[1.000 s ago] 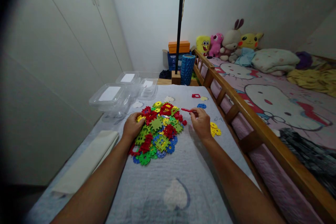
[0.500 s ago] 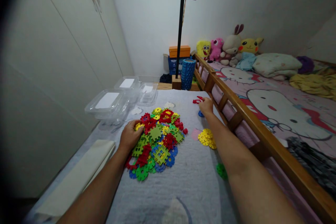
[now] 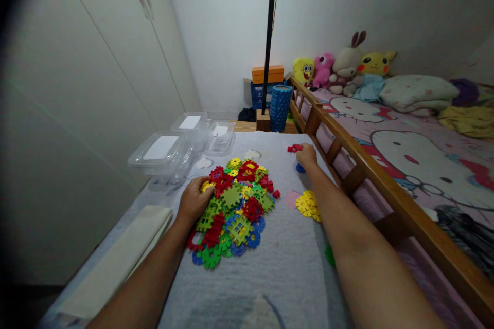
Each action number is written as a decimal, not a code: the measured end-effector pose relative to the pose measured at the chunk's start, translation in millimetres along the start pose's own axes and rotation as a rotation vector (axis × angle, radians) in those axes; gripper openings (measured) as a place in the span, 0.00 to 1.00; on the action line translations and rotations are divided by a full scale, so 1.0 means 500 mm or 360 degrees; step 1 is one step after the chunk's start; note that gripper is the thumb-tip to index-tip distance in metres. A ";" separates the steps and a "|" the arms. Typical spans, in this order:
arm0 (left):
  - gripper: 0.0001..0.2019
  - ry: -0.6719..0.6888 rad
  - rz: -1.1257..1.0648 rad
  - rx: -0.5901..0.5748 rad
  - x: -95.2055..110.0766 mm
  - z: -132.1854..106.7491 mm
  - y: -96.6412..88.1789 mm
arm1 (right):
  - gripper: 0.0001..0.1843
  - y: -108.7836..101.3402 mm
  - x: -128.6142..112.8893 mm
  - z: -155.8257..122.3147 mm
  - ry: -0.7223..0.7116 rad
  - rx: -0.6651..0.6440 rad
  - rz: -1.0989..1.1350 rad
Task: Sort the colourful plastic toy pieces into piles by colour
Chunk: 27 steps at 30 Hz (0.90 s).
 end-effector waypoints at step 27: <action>0.13 0.0016 0.0021 -0.0005 -0.001 0.003 0.003 | 0.22 -0.003 -0.143 -0.280 -0.0716 -0.0838 -0.0224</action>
Point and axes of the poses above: each hand's wrist, its own z-axis towards the middle knuckle, its own y-axis out of the palm, x = y × z, the point moved 3 cm from there along z, towards the middle knuckle, and after that the axes turned 3 degrees about -z, right-handed, at the moved point
